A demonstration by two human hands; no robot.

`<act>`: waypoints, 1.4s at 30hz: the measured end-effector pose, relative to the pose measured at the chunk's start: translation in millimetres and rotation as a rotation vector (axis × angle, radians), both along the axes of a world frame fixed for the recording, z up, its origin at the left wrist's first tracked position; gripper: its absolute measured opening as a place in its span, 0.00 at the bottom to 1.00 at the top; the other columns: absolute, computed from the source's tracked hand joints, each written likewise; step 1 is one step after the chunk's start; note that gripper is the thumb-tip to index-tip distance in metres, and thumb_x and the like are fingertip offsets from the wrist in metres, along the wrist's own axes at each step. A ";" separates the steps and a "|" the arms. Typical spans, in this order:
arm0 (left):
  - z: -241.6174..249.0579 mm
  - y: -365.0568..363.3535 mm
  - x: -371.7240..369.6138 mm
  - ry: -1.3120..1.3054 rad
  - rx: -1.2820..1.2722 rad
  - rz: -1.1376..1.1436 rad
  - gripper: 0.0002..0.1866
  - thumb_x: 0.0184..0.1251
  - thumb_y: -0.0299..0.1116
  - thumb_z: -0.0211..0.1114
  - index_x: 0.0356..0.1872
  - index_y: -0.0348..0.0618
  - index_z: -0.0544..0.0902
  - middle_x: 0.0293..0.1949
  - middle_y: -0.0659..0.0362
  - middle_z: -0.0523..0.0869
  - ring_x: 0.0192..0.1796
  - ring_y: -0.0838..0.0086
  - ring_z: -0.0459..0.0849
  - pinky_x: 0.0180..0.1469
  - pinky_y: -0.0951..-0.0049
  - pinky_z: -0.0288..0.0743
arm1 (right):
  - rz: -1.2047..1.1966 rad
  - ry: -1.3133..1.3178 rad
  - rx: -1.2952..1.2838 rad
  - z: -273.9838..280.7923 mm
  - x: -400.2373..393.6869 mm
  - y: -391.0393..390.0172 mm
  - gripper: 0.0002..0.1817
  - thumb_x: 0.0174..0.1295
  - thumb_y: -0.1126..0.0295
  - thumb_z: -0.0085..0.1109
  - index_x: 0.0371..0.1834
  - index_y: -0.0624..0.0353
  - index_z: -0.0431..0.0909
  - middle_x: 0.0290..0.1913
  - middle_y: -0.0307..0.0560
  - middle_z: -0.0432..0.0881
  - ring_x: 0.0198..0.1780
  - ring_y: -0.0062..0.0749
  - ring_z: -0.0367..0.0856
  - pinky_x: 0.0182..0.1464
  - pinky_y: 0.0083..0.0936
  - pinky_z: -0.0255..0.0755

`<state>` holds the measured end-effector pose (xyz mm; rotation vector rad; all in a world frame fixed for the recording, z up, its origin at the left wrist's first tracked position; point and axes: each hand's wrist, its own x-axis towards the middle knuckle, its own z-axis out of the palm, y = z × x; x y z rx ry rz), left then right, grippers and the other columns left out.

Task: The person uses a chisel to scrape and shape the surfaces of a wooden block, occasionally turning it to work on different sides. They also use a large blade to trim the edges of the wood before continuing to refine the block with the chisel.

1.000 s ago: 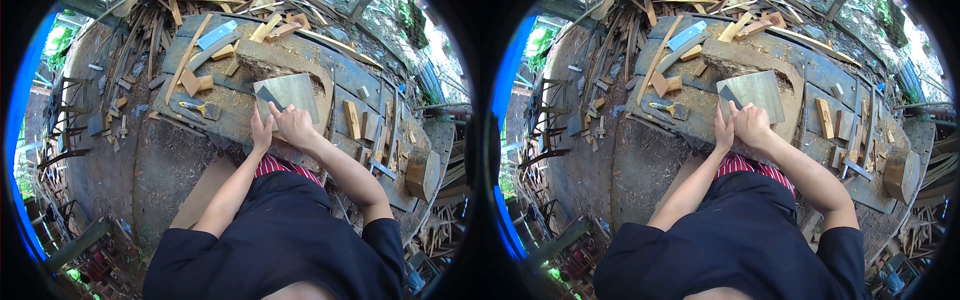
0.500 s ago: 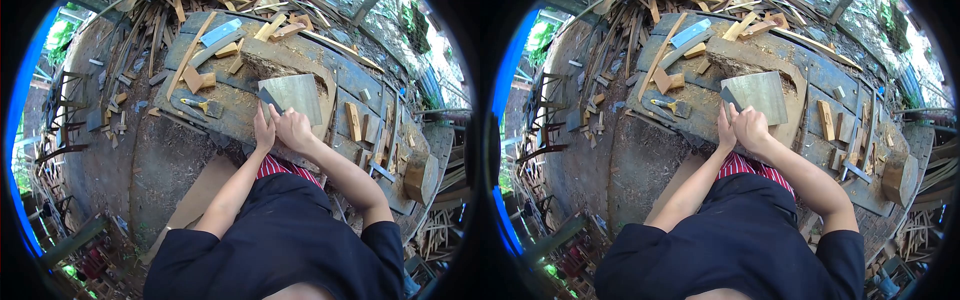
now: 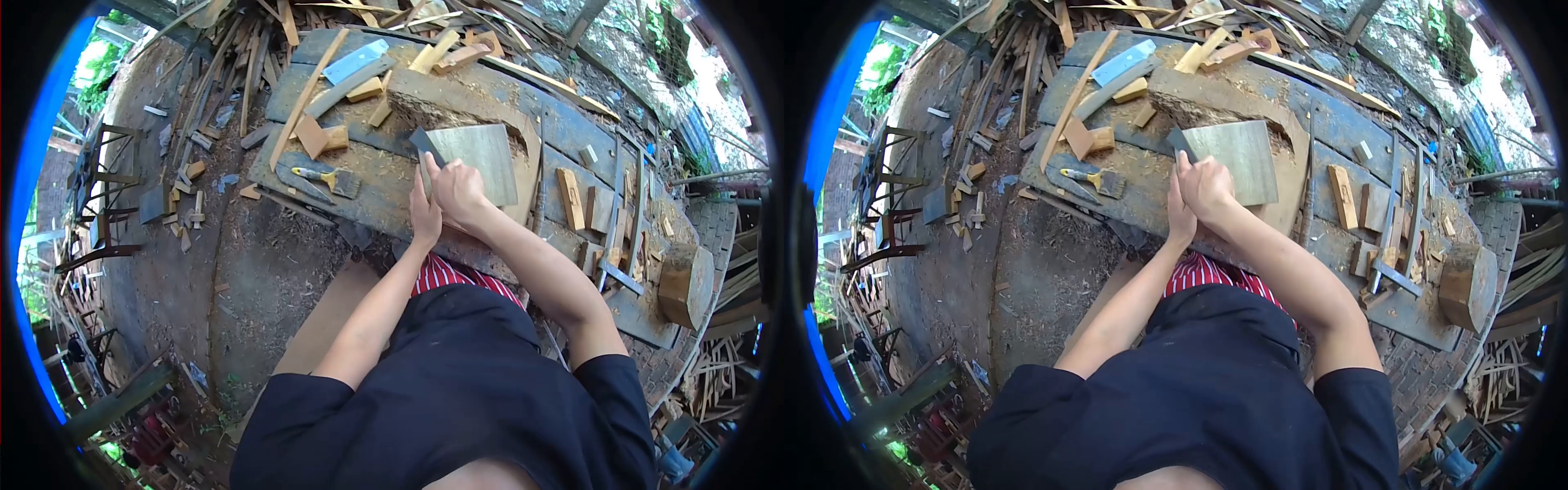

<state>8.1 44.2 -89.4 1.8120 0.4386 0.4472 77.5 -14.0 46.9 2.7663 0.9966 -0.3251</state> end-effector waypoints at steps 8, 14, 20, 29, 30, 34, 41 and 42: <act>-2.3 -5.0 -4.4 0.058 0.006 0.024 0.33 0.75 0.40 0.53 0.76 0.38 0.57 0.70 0.41 0.70 0.69 0.45 0.70 0.70 0.53 0.61 | 0.067 -0.004 0.000 -3.6 3.8 -3.7 0.33 0.65 0.65 0.53 0.76 0.47 0.63 0.36 0.55 0.83 0.31 0.39 0.87 0.28 0.31 0.80; 6.7 -3.6 -3.5 0.035 -0.059 0.010 0.34 0.76 0.42 0.53 0.76 0.37 0.57 0.70 0.41 0.69 0.68 0.45 0.70 0.70 0.52 0.61 | 0.133 -0.004 0.007 8.3 -12.3 -24.0 0.33 0.65 0.66 0.53 0.76 0.47 0.63 0.36 0.55 0.82 0.30 0.38 0.87 0.28 0.31 0.81; 10.5 -3.1 -9.7 0.032 0.003 -0.015 0.34 0.77 0.43 0.54 0.77 0.38 0.56 0.70 0.41 0.69 0.69 0.47 0.69 0.70 0.54 0.61 | -0.059 0.106 0.020 -7.5 42.7 10.2 0.31 0.67 0.67 0.48 0.77 0.46 0.63 0.39 0.56 0.87 0.39 0.40 0.89 0.35 0.35 0.83; 18.6 13.8 7.1 0.088 -0.017 -0.057 0.39 0.73 0.42 0.58 0.78 0.38 0.51 0.72 0.39 0.65 0.71 0.46 0.66 0.74 0.55 0.57 | -0.073 0.159 0.317 -0.8 -34.6 -109.2 0.35 0.66 0.70 0.49 0.78 0.38 0.58 0.30 0.62 0.82 0.29 0.54 0.85 0.31 0.48 0.80; 21.5 20.0 12.9 0.091 0.065 -0.063 0.40 0.73 0.41 0.58 0.78 0.38 0.50 0.73 0.39 0.64 0.72 0.46 0.66 0.75 0.55 0.56 | -0.091 0.177 0.303 -0.1 -44.1 -111.9 0.35 0.66 0.70 0.50 0.79 0.37 0.58 0.31 0.62 0.81 0.28 0.54 0.85 0.31 0.47 0.80; 9.2 23.8 31.2 0.087 -0.039 -0.099 0.37 0.78 0.41 0.52 0.79 0.36 0.47 0.77 0.39 0.57 0.78 0.50 0.58 0.77 0.59 0.53 | -0.138 0.187 0.346 0.2 -46.2 -105.9 0.35 0.66 0.70 0.50 0.78 0.37 0.58 0.32 0.61 0.81 0.26 0.54 0.84 0.29 0.46 0.80; 15.8 26.6 30.0 0.114 0.054 -0.151 0.35 0.81 0.44 0.45 0.78 0.34 0.46 0.76 0.38 0.56 0.77 0.48 0.59 0.77 0.60 0.54 | -0.215 0.133 0.488 -27.9 7.1 -63.1 0.36 0.66 0.73 0.47 0.79 0.38 0.56 0.30 0.64 0.80 0.27 0.58 0.84 0.30 0.49 0.79; 13.6 27.2 31.5 0.093 0.036 -0.146 0.35 0.81 0.43 0.44 0.78 0.34 0.45 0.76 0.37 0.57 0.77 0.48 0.59 0.77 0.60 0.54 | -0.221 0.123 0.463 -22.3 -0.4 -67.1 0.36 0.66 0.73 0.47 0.79 0.39 0.57 0.30 0.64 0.81 0.28 0.58 0.84 0.30 0.48 0.79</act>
